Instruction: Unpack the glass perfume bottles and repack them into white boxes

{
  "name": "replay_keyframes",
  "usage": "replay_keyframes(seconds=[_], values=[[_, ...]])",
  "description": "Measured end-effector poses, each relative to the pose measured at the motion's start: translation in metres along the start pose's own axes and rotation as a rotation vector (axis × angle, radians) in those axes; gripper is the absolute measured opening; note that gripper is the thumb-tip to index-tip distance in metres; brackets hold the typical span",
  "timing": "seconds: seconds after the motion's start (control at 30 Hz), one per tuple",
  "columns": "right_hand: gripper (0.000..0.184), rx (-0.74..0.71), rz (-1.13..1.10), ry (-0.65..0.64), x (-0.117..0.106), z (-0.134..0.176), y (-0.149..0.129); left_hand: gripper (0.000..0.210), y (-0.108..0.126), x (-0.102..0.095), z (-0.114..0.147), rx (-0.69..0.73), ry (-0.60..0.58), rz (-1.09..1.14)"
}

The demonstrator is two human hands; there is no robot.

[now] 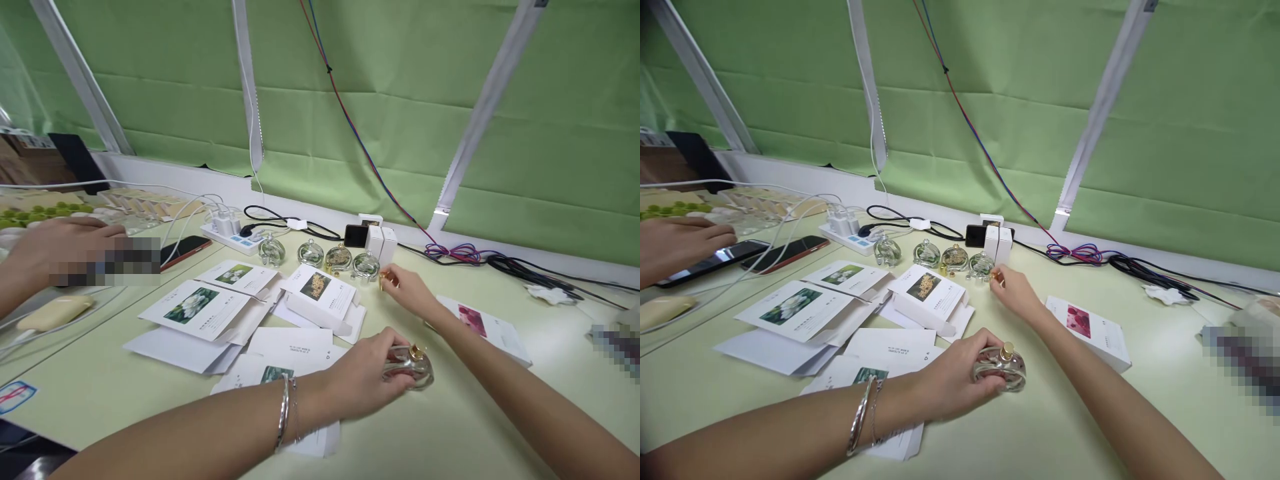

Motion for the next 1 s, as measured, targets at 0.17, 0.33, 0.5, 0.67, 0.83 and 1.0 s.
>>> replay_keyframes(seconds=[0.17,0.33,0.5,0.67,0.83,1.0], values=[[0.016,0.063,0.085,-0.015,0.030,-0.007,0.009,0.029,0.001,-0.001,0.002,-0.010,-0.023,-0.006],[0.023,0.093,0.141,0.033,-0.006,0.003,0.004,0.032,-0.002,-0.001,0.003,-0.022,-0.020,0.015],[0.037,-0.270,0.299,-0.203,-0.040,0.056,-0.038,0.033,-0.005,0.000,0.003,0.009,-0.004,0.006],[0.038,-0.350,0.616,-0.297,-0.031,0.087,-0.057,0.026,-0.005,0.001,0.002,0.055,0.008,-0.001],[0.039,-0.369,0.634,-0.331,-0.026,0.084,-0.063,0.023,-0.006,0.003,0.001,0.073,-0.026,0.017],[0.036,-0.443,0.588,-0.346,-0.030,0.087,-0.059,0.025,-0.002,0.002,0.002,0.051,-0.048,-0.034]])
Point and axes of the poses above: each hand's wrist, its own z-axis away from the middle knuckle, its own x-axis out of the palm, y = z × x, the point moved 5 cm from there along -z, towards the middle knuckle, and after that the axes turned 5 degrees about z, right-handed, at the moved point
